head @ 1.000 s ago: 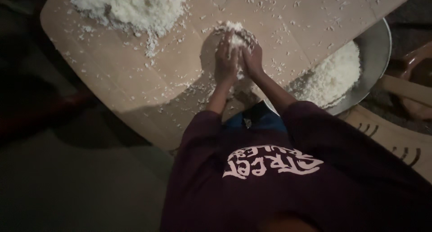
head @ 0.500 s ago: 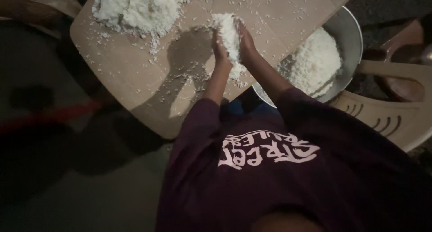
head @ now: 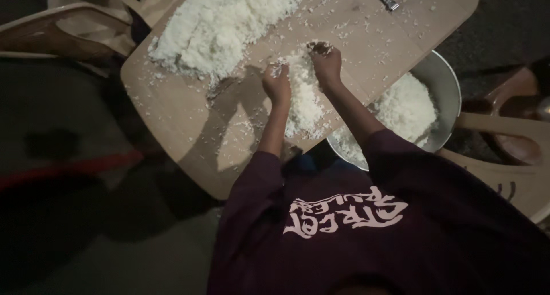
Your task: The person repeatedly scoops white rice from a large metal bowl and transfers it onto a flat table surface. They use both hands to gather the rice into a pile on the table, then scoop it back into the bowl, repeating this cycle continuously.
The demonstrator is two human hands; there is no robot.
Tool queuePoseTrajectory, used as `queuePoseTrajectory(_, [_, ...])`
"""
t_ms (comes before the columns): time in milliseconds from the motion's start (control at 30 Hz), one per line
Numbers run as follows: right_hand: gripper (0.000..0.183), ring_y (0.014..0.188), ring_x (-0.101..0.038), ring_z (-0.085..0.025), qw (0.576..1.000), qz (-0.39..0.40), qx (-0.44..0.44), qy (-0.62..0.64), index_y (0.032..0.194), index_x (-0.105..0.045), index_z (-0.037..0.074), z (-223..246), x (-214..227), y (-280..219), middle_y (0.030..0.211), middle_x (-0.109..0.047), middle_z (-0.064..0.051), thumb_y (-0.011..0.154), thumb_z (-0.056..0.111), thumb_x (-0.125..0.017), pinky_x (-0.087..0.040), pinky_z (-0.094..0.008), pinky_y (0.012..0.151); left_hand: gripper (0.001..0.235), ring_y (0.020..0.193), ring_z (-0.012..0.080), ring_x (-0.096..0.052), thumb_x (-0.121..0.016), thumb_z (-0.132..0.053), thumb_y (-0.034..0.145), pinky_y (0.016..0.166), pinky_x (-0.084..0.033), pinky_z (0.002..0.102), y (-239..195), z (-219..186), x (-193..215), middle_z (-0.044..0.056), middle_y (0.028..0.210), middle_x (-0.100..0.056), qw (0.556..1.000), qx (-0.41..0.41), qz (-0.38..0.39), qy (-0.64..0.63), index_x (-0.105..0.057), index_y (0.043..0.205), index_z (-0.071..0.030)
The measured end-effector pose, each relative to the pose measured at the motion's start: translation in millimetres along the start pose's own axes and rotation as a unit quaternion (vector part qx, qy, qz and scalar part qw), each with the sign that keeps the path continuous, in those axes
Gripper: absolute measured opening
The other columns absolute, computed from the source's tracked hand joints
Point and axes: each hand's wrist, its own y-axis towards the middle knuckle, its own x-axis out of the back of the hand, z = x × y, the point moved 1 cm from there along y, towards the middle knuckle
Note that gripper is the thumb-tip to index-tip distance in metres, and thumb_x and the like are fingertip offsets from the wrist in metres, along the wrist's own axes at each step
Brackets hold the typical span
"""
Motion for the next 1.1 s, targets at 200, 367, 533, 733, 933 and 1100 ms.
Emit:
queuePoseTrajectory(200, [0.019,0.069,-0.067,-0.018,0.987,0.120,-0.014,-0.111,0.100,-0.069,-0.003,5,-9,-1,0.085,-0.071,-0.014,0.097,0.016,-0.070,-0.056,-0.036,0.062,0.051,0.118,0.0322,-0.066,-0.076,-0.046,0.091,0.103,-0.049,0.045,14,-3,17,0.019,0.125,-0.072,0.989,-0.030,0.076,0.124,-0.068,0.120,-0.006])
queuePoseTrajectory(367, [0.026,0.110,-0.067,-0.038,0.879,0.269,0.124,-0.373,0.109,-0.080,0.008,-35,14,30,0.124,-0.073,-0.021,0.095,0.026,-0.066,-0.053,-0.046,0.091,0.077,0.146,0.0448,-0.032,-0.068,-0.050,0.088,0.113,-0.026,0.061,-9,68,47,0.028,0.156,-0.040,0.945,-0.026,0.004,0.326,-0.046,0.149,-0.009])
queuePoseTrajectory(533, [0.059,0.129,-0.053,-0.044,0.888,0.188,0.046,-0.416,0.145,-0.055,0.007,-72,32,64,0.146,-0.055,-0.025,0.100,0.045,-0.062,-0.043,-0.052,0.107,0.073,0.154,0.0451,-0.028,-0.058,-0.047,0.098,0.125,-0.020,0.059,-114,142,56,0.028,0.163,-0.037,0.949,-0.093,-0.147,0.262,-0.041,0.156,-0.005])
queuePoseTrajectory(733, [0.060,0.142,-0.048,-0.045,0.878,0.290,0.237,-0.297,0.146,-0.060,0.010,-114,-17,83,0.155,-0.051,-0.024,0.090,0.029,-0.064,-0.040,-0.053,0.116,0.076,0.156,0.0429,-0.025,-0.050,-0.048,0.103,0.128,-0.016,0.057,-115,147,-44,0.026,0.166,-0.030,0.957,-0.021,-0.184,0.225,-0.030,0.161,-0.002])
queuePoseTrajectory(933, [0.047,0.132,-0.069,-0.030,0.929,0.327,0.018,-0.172,0.138,-0.070,0.012,-190,-16,36,0.141,-0.071,-0.013,0.095,0.026,-0.057,-0.053,-0.045,0.118,0.068,0.151,0.0408,-0.030,-0.045,-0.041,0.107,0.124,-0.023,0.053,-34,167,-91,0.025,0.163,-0.032,0.976,0.008,-0.166,0.139,-0.030,0.158,0.001])
queuePoseTrajectory(1100, [0.050,0.127,-0.062,-0.035,0.872,0.224,-0.249,0.356,0.137,-0.062,0.001,-204,-8,1,0.136,-0.066,-0.019,0.105,0.036,-0.047,-0.047,-0.048,0.115,0.060,0.142,0.0386,-0.038,-0.045,-0.038,0.107,0.117,-0.031,0.051,-2,183,-97,0.024,0.154,-0.039,0.966,0.106,-0.086,-0.218,-0.037,0.151,0.002])
